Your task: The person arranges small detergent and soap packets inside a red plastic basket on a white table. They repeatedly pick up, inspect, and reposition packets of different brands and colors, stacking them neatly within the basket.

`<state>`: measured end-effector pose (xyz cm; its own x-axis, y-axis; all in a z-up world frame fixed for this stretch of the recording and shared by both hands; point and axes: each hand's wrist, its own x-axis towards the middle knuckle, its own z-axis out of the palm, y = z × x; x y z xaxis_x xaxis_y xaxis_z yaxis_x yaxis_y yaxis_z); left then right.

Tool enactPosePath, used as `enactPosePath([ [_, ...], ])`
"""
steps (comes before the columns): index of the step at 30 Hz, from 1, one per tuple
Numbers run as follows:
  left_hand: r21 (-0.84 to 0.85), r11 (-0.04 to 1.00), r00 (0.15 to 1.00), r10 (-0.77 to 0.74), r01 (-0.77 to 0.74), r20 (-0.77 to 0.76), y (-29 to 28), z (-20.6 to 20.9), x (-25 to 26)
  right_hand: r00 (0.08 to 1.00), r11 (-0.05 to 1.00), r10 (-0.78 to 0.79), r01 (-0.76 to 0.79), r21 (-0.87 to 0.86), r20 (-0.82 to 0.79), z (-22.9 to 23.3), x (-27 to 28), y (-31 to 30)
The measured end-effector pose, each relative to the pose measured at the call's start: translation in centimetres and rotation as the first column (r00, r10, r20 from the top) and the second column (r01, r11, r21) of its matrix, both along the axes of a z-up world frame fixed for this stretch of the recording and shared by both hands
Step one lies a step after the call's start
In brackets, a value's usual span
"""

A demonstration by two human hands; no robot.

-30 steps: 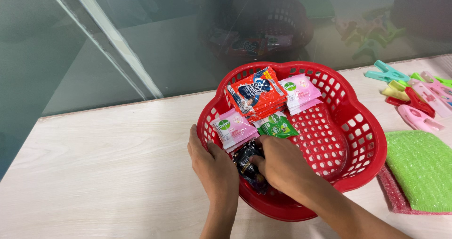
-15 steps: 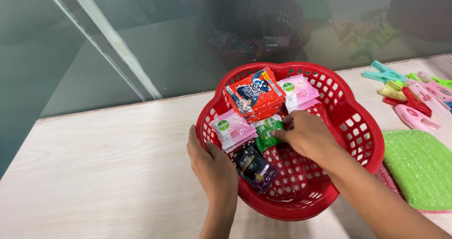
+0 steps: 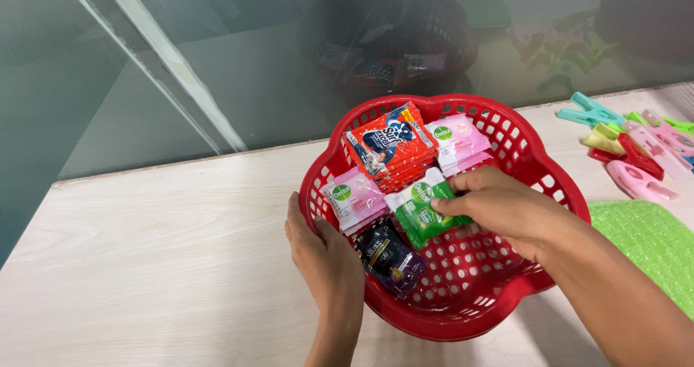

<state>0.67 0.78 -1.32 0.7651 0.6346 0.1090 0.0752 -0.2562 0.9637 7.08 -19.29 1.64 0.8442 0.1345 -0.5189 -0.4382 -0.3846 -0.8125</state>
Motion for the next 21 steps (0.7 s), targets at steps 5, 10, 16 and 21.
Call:
enactPosePath([
  [5,-0.015,1.000,1.000,0.015,-0.015,0.001,-0.1,0.2,0.1,0.992,0.993,0.102,-0.097,0.068,-0.072,-0.6,-1.1,1.8],
  [10,0.034,0.999,0.999,0.032,-0.033,0.011,0.0,-0.1,0.0,0.992,0.993,0.085,-0.076,0.085,-0.097,-1.8,-1.6,3.7],
  [16,0.046,0.998,0.999,0.030,-0.030,0.012,0.1,-0.6,0.1,0.986,0.984,0.162,-0.158,0.084,-0.037,-2.6,-1.8,4.6],
  [21,0.350,0.930,0.990,0.077,-0.113,0.114,0.0,-0.4,-0.2,0.998,0.996,0.011,-0.005,0.093,-0.065,-1.5,0.0,1.0],
])
